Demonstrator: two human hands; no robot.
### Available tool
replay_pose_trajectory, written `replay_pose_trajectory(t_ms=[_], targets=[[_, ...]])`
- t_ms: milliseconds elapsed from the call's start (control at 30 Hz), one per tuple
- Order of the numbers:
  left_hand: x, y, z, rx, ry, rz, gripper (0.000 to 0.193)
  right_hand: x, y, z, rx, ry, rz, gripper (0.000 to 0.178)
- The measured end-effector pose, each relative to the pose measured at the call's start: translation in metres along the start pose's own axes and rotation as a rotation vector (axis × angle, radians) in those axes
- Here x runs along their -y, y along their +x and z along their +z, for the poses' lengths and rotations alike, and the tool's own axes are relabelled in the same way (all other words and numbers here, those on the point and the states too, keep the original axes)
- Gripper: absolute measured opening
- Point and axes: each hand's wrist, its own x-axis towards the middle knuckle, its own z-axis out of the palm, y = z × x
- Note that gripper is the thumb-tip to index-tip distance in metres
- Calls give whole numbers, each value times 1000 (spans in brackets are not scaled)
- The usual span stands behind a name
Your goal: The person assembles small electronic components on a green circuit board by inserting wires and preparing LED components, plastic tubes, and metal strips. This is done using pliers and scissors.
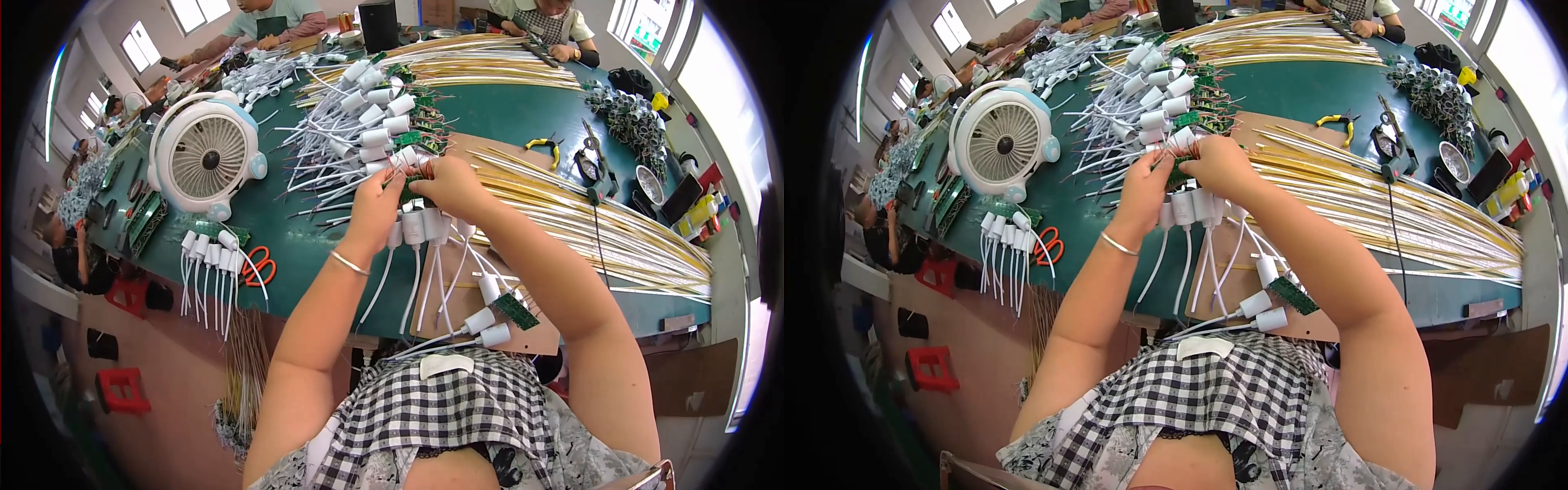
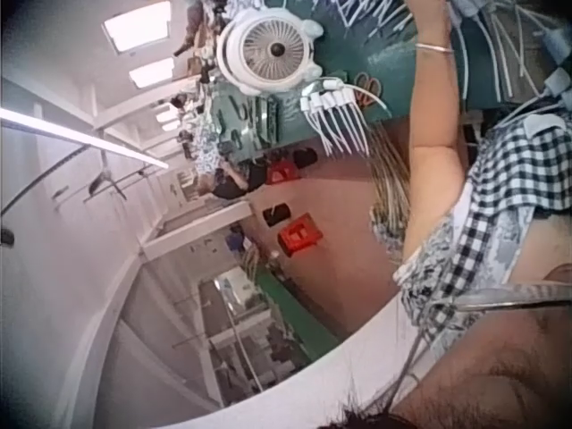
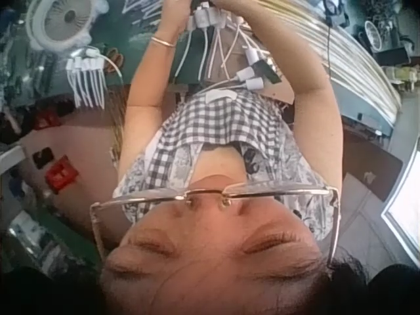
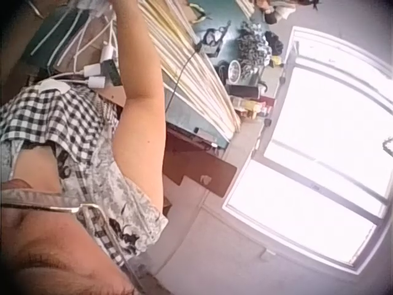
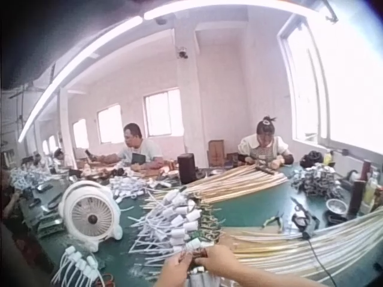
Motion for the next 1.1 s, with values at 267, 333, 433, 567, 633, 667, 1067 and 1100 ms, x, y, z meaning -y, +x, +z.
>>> replay_pose_trajectory(t_ms=[267,333,433,567,633,667,1067,1100], targets=[[8,-8,-8,84,-136,-45,35,7,-4,-17,429,323,235,28],[1,-9,-9,212,-205,-181,43,-6,0,-10,436,312,140,28],[-7,-14,-18,206,-150,-228,43,-5,2,14,432,337,40,26],[-32,-3,-31,-18,776,213,32,34,5,24,124,-3,-22,30],[-60,18,-28,-54,885,273,32,43,22,19,61,191,-39,30],[-88,30,-32,-18,1045,340,33,52,36,17,-28,241,-145,29],[-43,222,-43,-90,1444,828,53,16,180,6,-624,1240,249,48],[-35,222,-29,-121,1411,896,51,0,181,-2,-633,1239,212,50]])
